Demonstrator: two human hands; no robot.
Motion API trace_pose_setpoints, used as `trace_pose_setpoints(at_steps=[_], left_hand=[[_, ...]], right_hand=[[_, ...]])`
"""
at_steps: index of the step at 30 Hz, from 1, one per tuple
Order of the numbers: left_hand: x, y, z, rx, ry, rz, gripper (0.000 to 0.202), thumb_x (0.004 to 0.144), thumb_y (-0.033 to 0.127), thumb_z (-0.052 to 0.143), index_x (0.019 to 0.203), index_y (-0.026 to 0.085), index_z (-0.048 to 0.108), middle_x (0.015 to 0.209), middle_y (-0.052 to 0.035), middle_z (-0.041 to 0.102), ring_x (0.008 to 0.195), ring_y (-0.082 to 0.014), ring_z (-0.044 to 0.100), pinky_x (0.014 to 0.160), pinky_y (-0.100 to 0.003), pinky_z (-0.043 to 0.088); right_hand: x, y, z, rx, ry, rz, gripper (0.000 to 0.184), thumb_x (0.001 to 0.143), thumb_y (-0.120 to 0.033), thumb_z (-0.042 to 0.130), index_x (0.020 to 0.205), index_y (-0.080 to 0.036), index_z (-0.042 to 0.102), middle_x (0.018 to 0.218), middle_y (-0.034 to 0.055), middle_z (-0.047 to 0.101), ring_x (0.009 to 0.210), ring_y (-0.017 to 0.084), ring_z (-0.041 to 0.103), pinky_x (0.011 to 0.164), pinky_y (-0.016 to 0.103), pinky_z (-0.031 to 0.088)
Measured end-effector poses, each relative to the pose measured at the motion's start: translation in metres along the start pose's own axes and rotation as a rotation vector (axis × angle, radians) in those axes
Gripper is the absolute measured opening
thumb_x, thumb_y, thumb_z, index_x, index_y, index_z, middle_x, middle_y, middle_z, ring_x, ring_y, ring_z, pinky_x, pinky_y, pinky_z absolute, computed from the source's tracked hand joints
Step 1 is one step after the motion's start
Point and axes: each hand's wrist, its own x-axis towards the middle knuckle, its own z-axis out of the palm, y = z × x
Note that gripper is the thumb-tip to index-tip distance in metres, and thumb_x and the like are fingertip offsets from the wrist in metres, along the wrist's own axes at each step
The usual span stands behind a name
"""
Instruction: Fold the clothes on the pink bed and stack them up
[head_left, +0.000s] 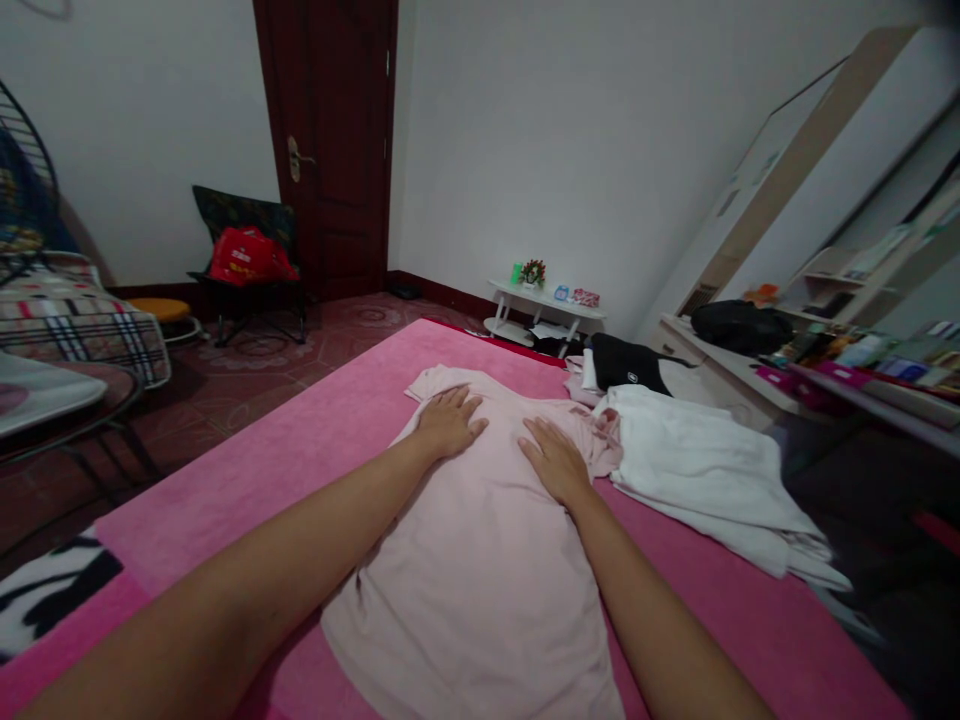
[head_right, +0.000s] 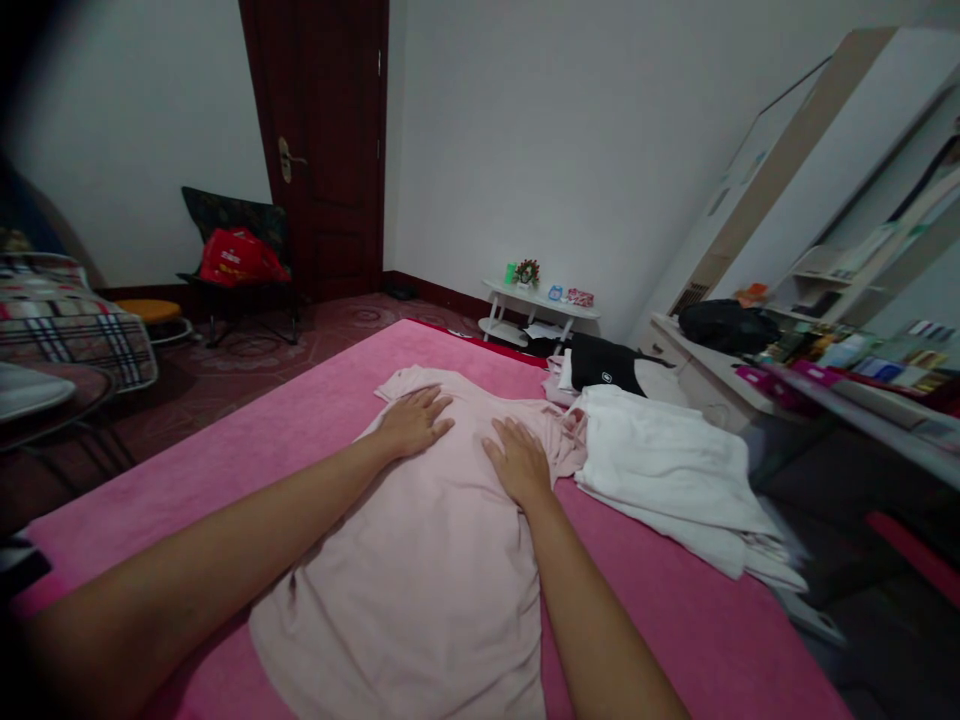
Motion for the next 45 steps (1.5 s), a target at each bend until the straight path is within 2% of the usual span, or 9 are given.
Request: trace_pose_setpoints(at_steps=[8,13,16,19,23,29,33,40,45], left_hand=[[0.004,-0.004,-0.009,-0.106,0.103,-0.010,0.041,0.090,0.043,0.046,0.122,0.023,0.061,0.133,-0.0069,0.056,0.126,-0.0215,0.047,0.105,-0.032,0.038],[0.014,-0.037,-0.026,-0.049,0.246,-0.427,0.038,0.094,0.031,0.036,0.125,0.023,0.056,0.125,-0.0105,0.057,0.114,-0.0236,0.056,0.091,-0.035,0.046],[0.019,-0.062,-0.030,-0.017,0.191,-0.609,0.046,0.089,0.041,0.047,0.130,0.021,0.051,0.125,-0.0144,0.057,0.109,-0.0278,0.059,0.086,-0.037,0.047],[0.028,-0.076,-0.027,-0.016,0.099,-0.599,0.050,0.076,0.051,0.063,0.115,0.020,0.063,0.115,-0.0154,0.064,0.105,-0.0318,0.061,0.081,-0.038,0.049],[0.042,-0.082,-0.032,-0.023,0.058,-0.524,0.030,0.073,0.046,0.067,0.095,0.024,0.070,0.104,-0.0077,0.070,0.100,-0.0267,0.063,0.077,-0.030,0.047],[0.046,-0.106,-0.050,0.017,0.260,-0.552,0.038,0.088,0.048,0.045,0.113,0.027,0.062,0.110,-0.0039,0.068,0.100,-0.0231,0.061,0.073,-0.029,0.043],[0.040,-0.118,-0.041,0.099,0.172,-0.531,0.032,0.085,0.043,0.051,0.107,0.025,0.065,0.108,-0.0064,0.069,0.099,-0.0248,0.061,0.073,-0.029,0.043],[0.048,-0.098,-0.037,0.196,0.143,-0.458,0.029,0.084,0.021,0.050,0.109,0.013,0.062,0.116,-0.0194,0.061,0.115,-0.0347,0.051,0.096,-0.046,0.034],[0.064,-0.042,-0.042,0.063,0.187,-0.134,0.038,0.086,0.020,0.047,0.121,0.015,0.058,0.131,-0.0156,0.052,0.121,-0.0306,0.046,0.101,-0.043,0.033]], right_hand=[[0.001,0.008,0.001,0.119,0.043,-0.008,0.049,0.095,-0.045,0.040,0.136,-0.022,0.051,0.144,0.0059,0.046,0.136,0.022,0.036,0.114,0.042,0.025],[0.001,0.009,0.002,0.206,0.115,-0.033,0.048,0.093,-0.043,0.042,0.130,-0.016,0.056,0.137,0.0094,0.053,0.130,0.021,0.044,0.113,0.039,0.029],[0.001,0.007,0.001,0.232,0.165,-0.047,0.044,0.092,-0.040,0.043,0.125,-0.016,0.060,0.131,0.0093,0.058,0.124,0.020,0.051,0.110,0.037,0.034],[0.001,0.006,0.002,0.232,0.178,-0.049,0.041,0.092,-0.037,0.044,0.123,-0.017,0.061,0.129,0.0084,0.060,0.122,0.021,0.052,0.109,0.038,0.035],[0.002,0.008,0.003,0.236,0.185,-0.058,0.041,0.092,-0.037,0.044,0.123,-0.017,0.061,0.129,0.0083,0.060,0.122,0.021,0.052,0.109,0.038,0.035],[0.000,0.008,0.001,0.243,0.182,-0.056,0.042,0.092,-0.037,0.044,0.122,-0.014,0.062,0.128,0.0102,0.060,0.121,0.021,0.053,0.108,0.036,0.036],[0.000,0.006,0.000,0.244,0.181,-0.052,0.041,0.092,-0.036,0.045,0.122,-0.014,0.061,0.129,0.0102,0.060,0.122,0.021,0.052,0.108,0.037,0.036],[0.000,0.009,0.001,0.264,0.196,-0.062,0.039,0.091,-0.035,0.046,0.121,-0.015,0.062,0.128,0.0086,0.061,0.120,0.020,0.053,0.108,0.034,0.036],[0.002,0.010,0.005,0.312,0.203,-0.052,0.039,0.089,-0.035,0.048,0.118,-0.015,0.064,0.126,0.0100,0.062,0.119,0.021,0.054,0.107,0.036,0.036]])
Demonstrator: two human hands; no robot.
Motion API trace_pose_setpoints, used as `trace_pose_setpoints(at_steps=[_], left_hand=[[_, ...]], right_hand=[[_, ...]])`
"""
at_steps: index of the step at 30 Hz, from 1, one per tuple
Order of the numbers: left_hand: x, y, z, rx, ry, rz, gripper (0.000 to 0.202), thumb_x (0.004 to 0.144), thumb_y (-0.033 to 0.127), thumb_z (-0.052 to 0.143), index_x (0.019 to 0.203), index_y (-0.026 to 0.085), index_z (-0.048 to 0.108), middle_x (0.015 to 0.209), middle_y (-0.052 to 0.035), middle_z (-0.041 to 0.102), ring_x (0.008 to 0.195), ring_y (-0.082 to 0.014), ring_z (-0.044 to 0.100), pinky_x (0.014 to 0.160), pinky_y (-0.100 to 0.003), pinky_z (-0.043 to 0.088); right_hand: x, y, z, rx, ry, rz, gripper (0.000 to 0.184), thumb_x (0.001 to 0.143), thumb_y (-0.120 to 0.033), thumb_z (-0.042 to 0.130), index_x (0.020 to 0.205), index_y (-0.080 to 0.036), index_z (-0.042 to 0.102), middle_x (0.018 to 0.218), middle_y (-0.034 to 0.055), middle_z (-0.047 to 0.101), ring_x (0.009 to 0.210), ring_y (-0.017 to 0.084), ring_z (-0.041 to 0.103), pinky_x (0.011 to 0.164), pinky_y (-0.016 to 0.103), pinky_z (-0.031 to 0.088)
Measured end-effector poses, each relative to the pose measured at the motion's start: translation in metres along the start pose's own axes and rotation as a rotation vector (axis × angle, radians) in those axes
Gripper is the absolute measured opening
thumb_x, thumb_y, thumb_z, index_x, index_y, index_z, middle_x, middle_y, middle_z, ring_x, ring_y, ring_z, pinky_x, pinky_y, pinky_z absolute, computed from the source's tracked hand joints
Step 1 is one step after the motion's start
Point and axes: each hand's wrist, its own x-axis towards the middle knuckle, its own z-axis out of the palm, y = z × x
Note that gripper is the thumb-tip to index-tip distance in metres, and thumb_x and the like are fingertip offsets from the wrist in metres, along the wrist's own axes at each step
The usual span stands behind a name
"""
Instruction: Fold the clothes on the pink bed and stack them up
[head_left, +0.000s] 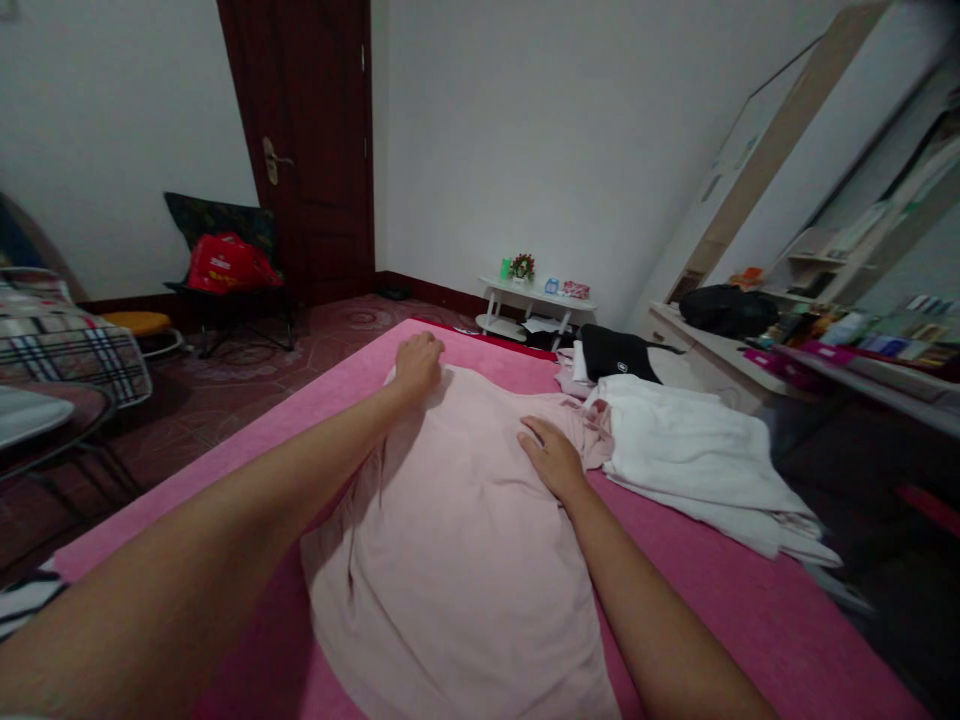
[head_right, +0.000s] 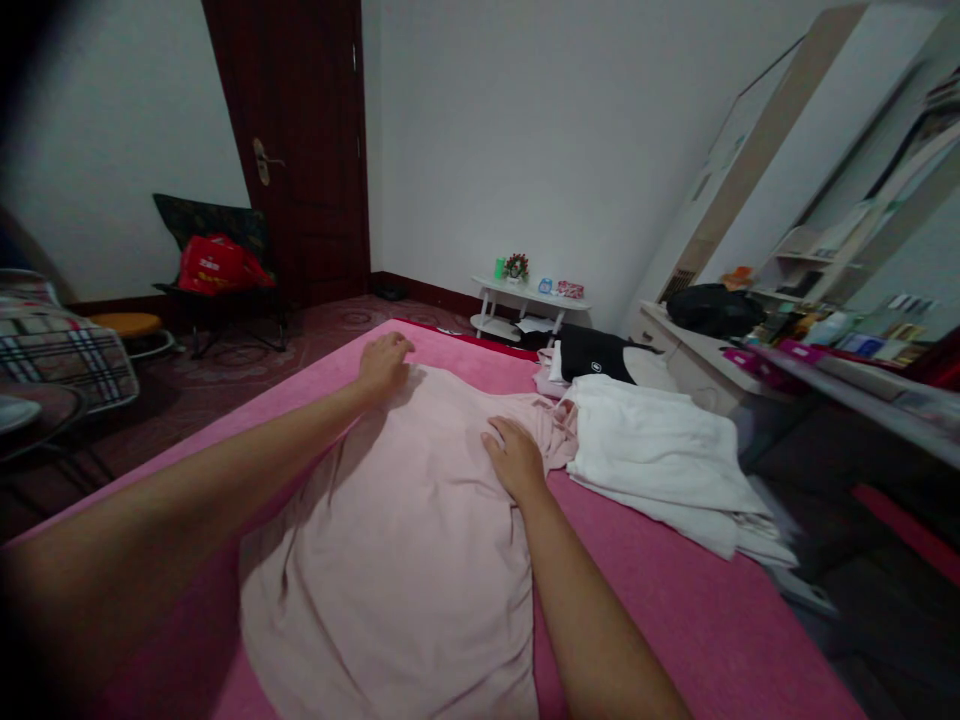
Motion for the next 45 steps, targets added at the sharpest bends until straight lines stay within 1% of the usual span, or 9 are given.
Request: trace_pose_setpoints(at_steps=[3,7,17,21,27,31,38,42,45], left_hand=[[-0.016,0.042,0.011,-0.164,-0.200,0.249,0.035,0.090,0.039,0.046,0.115,0.021,0.064,0.120,-0.0081,0.063,0.108,-0.0233,0.057,0.095,-0.033,0.041],[-0.048,0.072,0.030,-0.214,-0.327,0.397,0.046,0.096,0.051,0.030,0.118,0.027,0.063,0.128,-0.0053,0.061,0.120,-0.0233,0.051,0.107,-0.045,0.031],[-0.055,0.074,0.025,-0.358,-0.259,0.387,0.043,0.096,0.047,0.034,0.117,0.025,0.064,0.128,-0.0047,0.062,0.122,-0.0221,0.052,0.111,-0.047,0.027],[-0.057,0.075,0.016,-0.569,-0.173,0.442,0.047,0.094,0.050,0.039,0.118,0.020,0.065,0.124,-0.0057,0.064,0.116,-0.0187,0.056,0.101,-0.029,0.040],[-0.058,0.069,0.016,-0.318,-0.333,0.476,0.049,0.078,0.050,0.061,0.121,0.025,0.064,0.124,-0.0024,0.065,0.114,-0.0222,0.058,0.099,-0.029,0.042],[-0.055,0.068,0.013,-0.278,-0.365,0.416,0.054,0.076,0.054,0.061,0.123,0.026,0.063,0.123,-0.0038,0.065,0.112,-0.0228,0.059,0.096,-0.028,0.043],[-0.033,0.041,-0.012,-0.244,-0.499,0.279,0.075,0.072,0.070,0.056,0.126,0.018,0.061,0.123,-0.0098,0.064,0.109,-0.0250,0.061,0.089,-0.027,0.045],[-0.025,0.024,-0.023,-0.188,-0.584,0.312,0.063,0.067,0.061,0.066,0.112,0.018,0.068,0.112,-0.0079,0.069,0.098,-0.0219,0.064,0.082,-0.024,0.046],[-0.029,0.029,-0.031,-0.236,-0.692,0.390,0.053,0.060,0.051,0.074,0.103,0.019,0.069,0.098,-0.0036,0.071,0.083,-0.0179,0.065,0.070,-0.021,0.047]], right_hand=[[0.001,0.003,-0.004,0.044,0.124,0.046,0.035,0.085,-0.029,0.049,0.110,-0.013,0.067,0.124,0.0124,0.062,0.115,0.022,0.057,0.103,0.035,0.041],[0.002,0.008,-0.030,-0.107,0.333,0.232,0.032,0.080,-0.018,0.047,0.104,-0.014,0.067,0.112,0.0125,0.066,0.107,0.023,0.060,0.094,0.034,0.046],[0.003,0.019,-0.063,-0.485,-0.164,0.594,0.023,0.082,-0.030,0.055,0.096,-0.018,0.069,0.106,0.0145,0.068,0.101,0.027,0.064,0.080,0.033,0.048],[0.004,0.020,-0.063,-0.494,-0.130,0.572,0.021,0.080,-0.023,0.052,0.088,-0.017,0.071,0.096,0.0151,0.070,0.094,0.026,0.066,0.075,0.030,0.047],[0.002,0.024,-0.080,-0.554,0.104,0.595,0.026,0.080,-0.029,0.050,0.087,-0.017,0.071,0.092,0.0155,0.071,0.092,0.029,0.066,0.072,0.031,0.046],[0.000,0.018,-0.084,-0.590,-0.014,0.667,0.025,0.078,-0.026,0.053,0.094,-0.018,0.070,0.098,0.0171,0.069,0.093,0.032,0.066,0.071,0.036,0.047],[0.009,-0.009,-0.081,-0.309,0.024,0.386,0.022,0.077,-0.028,0.059,0.097,-0.020,0.064,0.090,0.0076,0.068,0.084,0.023,0.064,0.073,0.032,0.046],[0.006,-0.026,-0.069,0.109,-0.412,0.115,0.037,0.065,-0.033,0.075,0.097,-0.017,0.066,0.088,0.0038,0.067,0.075,0.016,0.060,0.067,0.025,0.044],[0.001,-0.040,-0.061,-0.020,-0.547,-0.012,0.046,0.055,-0.024,0.078,0.099,-0.019,0.067,0.093,0.0020,0.064,0.076,0.015,0.057,0.067,0.024,0.040]])
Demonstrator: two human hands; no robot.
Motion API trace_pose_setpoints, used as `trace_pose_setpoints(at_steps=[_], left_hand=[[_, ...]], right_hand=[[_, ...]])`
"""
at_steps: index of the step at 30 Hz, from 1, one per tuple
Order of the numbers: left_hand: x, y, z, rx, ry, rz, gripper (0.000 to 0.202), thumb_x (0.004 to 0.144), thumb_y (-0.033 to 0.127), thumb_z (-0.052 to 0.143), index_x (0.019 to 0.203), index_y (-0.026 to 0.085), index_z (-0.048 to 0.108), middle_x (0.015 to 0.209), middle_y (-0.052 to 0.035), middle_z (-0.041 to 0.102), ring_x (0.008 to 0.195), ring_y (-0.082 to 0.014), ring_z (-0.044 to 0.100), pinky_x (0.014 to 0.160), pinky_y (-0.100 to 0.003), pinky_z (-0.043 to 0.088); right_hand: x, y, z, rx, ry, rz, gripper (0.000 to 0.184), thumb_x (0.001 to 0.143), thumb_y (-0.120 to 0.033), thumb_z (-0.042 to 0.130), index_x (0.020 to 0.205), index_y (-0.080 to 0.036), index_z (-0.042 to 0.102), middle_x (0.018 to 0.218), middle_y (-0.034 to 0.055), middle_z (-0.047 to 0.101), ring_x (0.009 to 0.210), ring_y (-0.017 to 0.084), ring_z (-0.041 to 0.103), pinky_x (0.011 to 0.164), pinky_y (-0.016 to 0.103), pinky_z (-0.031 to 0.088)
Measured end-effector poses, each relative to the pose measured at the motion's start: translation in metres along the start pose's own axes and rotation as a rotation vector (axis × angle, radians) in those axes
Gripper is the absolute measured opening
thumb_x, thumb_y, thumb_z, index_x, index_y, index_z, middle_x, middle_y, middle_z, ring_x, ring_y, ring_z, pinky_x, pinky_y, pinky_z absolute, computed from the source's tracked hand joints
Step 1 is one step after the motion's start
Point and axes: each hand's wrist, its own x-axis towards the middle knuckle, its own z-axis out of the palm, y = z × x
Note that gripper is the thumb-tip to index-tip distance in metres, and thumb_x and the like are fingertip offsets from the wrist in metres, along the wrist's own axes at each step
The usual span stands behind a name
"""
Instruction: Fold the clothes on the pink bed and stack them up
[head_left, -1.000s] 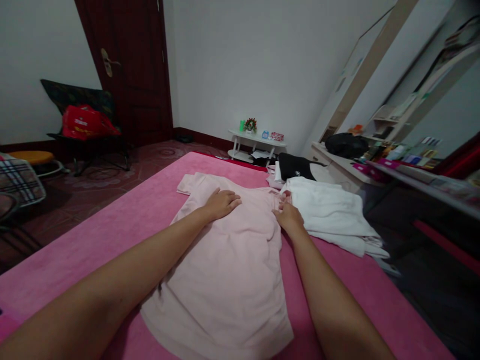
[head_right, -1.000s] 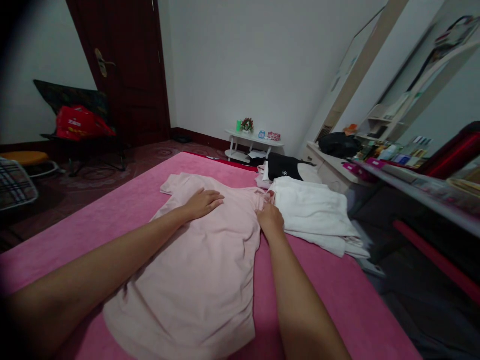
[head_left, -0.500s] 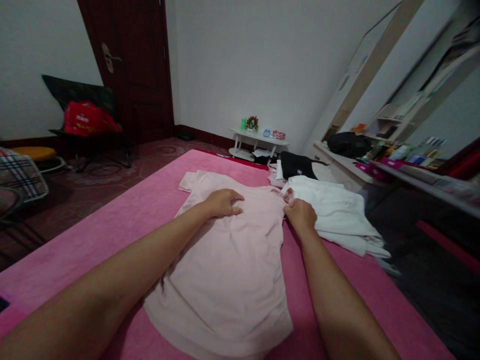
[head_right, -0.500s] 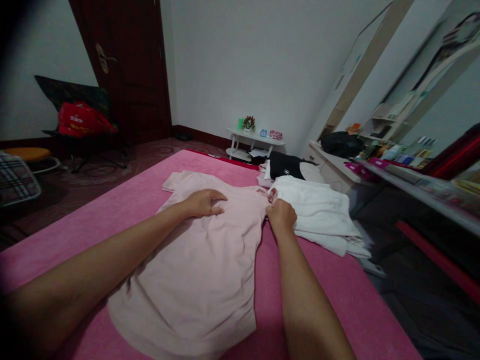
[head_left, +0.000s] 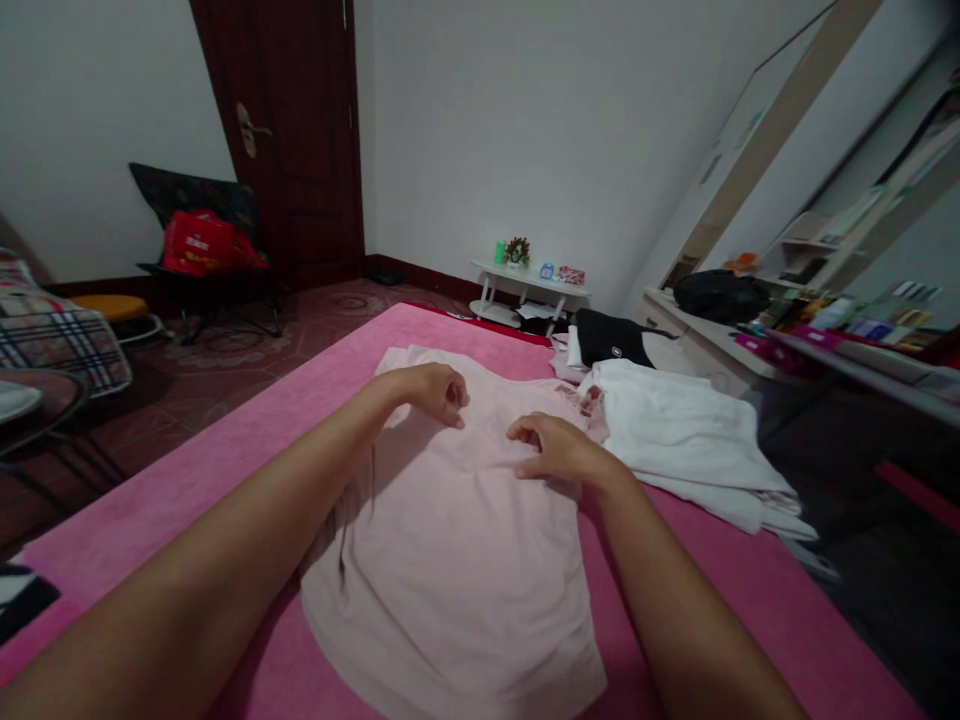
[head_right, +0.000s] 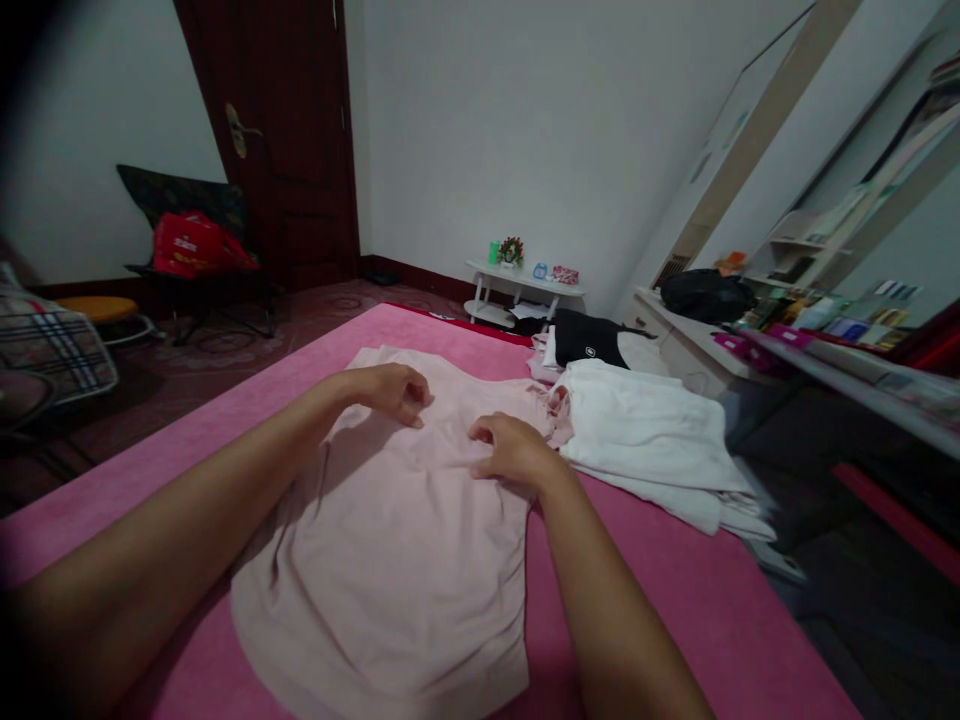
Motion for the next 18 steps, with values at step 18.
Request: trace_pose_setpoints(at_steps=[18], left_hand=[[-0.004,0.024,0.015,0.217,0.059,0.048,0.068,0.070,0.053,0.067,0.131,0.025,0.056,0.139,-0.0106,0.052,0.123,-0.0298,0.051,0.098,-0.036,0.041]], right_hand=[[0.001,-0.030,0.017,-0.160,0.240,-0.059,0.030,0.084,-0.035,0.059,0.109,-0.021,0.069,0.116,0.0065,0.064,0.102,0.019,0.060,0.087,0.028,0.044]])
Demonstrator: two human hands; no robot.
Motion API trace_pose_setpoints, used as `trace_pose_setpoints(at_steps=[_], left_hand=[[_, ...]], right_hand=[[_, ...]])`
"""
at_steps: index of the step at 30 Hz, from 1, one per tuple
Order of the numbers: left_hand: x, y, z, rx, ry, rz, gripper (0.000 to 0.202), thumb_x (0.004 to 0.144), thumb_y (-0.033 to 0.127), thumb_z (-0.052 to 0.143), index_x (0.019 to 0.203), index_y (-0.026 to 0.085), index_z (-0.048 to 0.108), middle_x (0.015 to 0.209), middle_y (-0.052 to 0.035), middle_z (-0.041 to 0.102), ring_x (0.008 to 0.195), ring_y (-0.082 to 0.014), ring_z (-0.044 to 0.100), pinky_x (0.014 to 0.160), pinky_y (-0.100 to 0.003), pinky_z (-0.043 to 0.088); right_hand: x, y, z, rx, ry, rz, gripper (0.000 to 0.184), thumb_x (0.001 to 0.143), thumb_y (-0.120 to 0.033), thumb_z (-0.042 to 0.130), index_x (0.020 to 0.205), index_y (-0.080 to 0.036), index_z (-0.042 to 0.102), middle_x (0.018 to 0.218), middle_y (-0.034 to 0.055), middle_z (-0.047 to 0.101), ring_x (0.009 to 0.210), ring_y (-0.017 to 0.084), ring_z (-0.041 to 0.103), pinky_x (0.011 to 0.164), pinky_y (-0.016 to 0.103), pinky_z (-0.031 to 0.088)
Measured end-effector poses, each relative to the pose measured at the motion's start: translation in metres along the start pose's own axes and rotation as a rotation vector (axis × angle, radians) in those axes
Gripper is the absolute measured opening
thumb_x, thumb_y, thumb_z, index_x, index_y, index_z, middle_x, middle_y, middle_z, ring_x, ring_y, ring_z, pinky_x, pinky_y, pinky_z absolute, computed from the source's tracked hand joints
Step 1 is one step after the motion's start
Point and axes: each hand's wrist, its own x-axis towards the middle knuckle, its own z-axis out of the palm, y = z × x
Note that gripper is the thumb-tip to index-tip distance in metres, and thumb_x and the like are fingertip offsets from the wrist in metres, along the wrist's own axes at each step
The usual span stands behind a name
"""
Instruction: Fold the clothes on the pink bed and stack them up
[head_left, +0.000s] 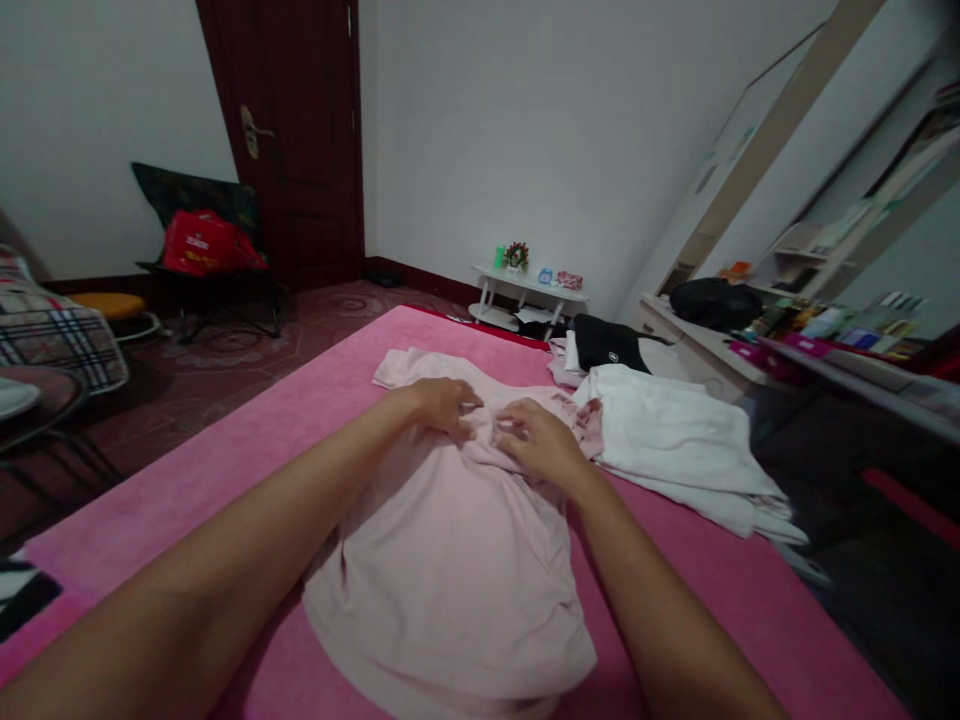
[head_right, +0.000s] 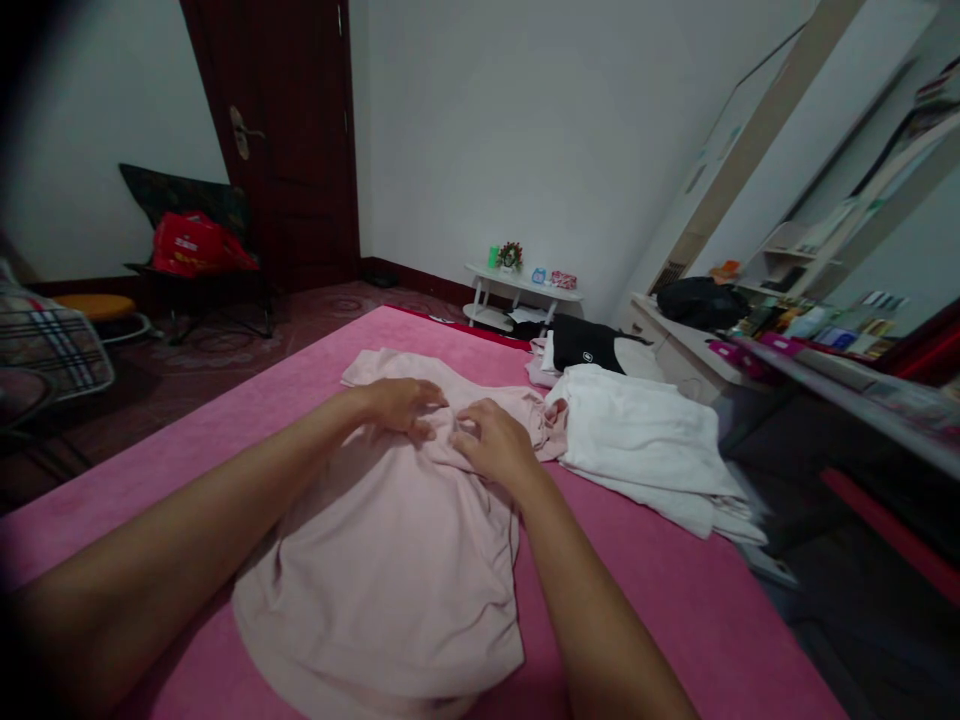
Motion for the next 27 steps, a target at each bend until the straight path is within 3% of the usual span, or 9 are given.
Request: trace_pose_setpoints(at_steps=[3,5,7,11,14,17,22,27], left_hand=[[0.003,-0.004,0.024,0.002,-0.044,-0.015,0.067,0.081,0.049,0.059,0.140,0.022,0.045,0.151,-0.0144,0.034,0.138,-0.0317,0.032,0.110,-0.045,0.028],[-0.001,-0.007,0.033,0.012,-0.013,0.003,0.067,0.086,0.050,0.053,0.144,0.021,0.039,0.154,-0.0153,0.027,0.142,-0.0323,0.024,0.112,-0.049,0.022],[-0.013,-0.015,0.034,-0.005,0.041,0.085,0.068,0.087,0.051,0.052,0.145,0.019,0.037,0.153,-0.0164,0.029,0.142,-0.0301,0.026,0.113,-0.045,0.021],[-0.056,-0.044,0.019,-0.091,0.092,0.238,0.051,0.092,0.038,0.049,0.139,0.018,0.047,0.147,-0.0125,0.041,0.135,-0.0221,0.039,0.110,-0.029,0.029],[-0.098,-0.066,0.009,-0.132,0.171,0.125,0.040,0.095,0.031,0.041,0.133,0.025,0.053,0.143,-0.0081,0.048,0.129,-0.0220,0.047,0.106,-0.032,0.035],[-0.133,-0.075,0.003,-0.157,0.172,0.106,0.039,0.093,0.034,0.046,0.131,0.033,0.055,0.141,-0.0058,0.050,0.127,-0.0241,0.048,0.106,-0.037,0.034],[-0.155,-0.050,-0.002,-0.188,-0.062,0.266,0.044,0.092,0.029,0.044,0.135,0.040,0.050,0.146,-0.0027,0.044,0.133,-0.0231,0.041,0.112,-0.039,0.026],[-0.151,-0.015,0.003,-0.369,-0.066,0.408,0.038,0.092,0.039,0.047,0.128,0.034,0.060,0.143,-0.0076,0.048,0.133,-0.0261,0.041,0.114,-0.042,0.023]], right_hand=[[-0.005,0.002,0.020,-0.093,-0.032,-0.075,0.052,0.089,-0.041,0.054,0.136,-0.019,0.050,0.146,0.0123,0.043,0.133,0.025,0.040,0.108,0.040,0.032],[-0.011,0.004,0.029,-0.130,-0.092,-0.103,0.059,0.092,-0.043,0.048,0.145,-0.018,0.038,0.153,0.0133,0.029,0.141,0.026,0.026,0.113,0.047,0.023],[-0.019,0.009,0.029,-0.096,-0.134,-0.152,0.060,0.093,-0.042,0.045,0.148,-0.020,0.032,0.155,0.0116,0.024,0.143,0.025,0.021,0.115,0.050,0.020],[-0.048,0.038,0.007,0.065,-0.099,-0.246,0.044,0.095,-0.024,0.037,0.137,-0.025,0.049,0.145,0.0063,0.045,0.134,0.018,0.041,0.111,0.041,0.033],[-0.080,0.059,-0.011,0.026,-0.016,-0.276,0.048,0.088,-0.014,0.040,0.131,-0.030,0.056,0.140,0.0046,0.051,0.128,0.020,0.048,0.105,0.044,0.042],[-0.106,0.062,-0.020,-0.064,-0.070,-0.381,0.055,0.085,-0.012,0.045,0.134,-0.036,0.051,0.146,0.0028,0.044,0.129,0.023,0.047,0.102,0.046,0.045],[-0.109,0.038,-0.015,-0.127,-0.100,-0.503,0.056,0.088,-0.013,0.046,0.138,-0.037,0.046,0.147,0.0021,0.043,0.134,0.023,0.040,0.107,0.047,0.039],[-0.093,0.024,-0.003,-0.089,-0.067,-0.501,0.045,0.088,-0.013,0.047,0.129,-0.030,0.055,0.147,0.0068,0.042,0.137,0.023,0.035,0.108,0.050,0.035]])
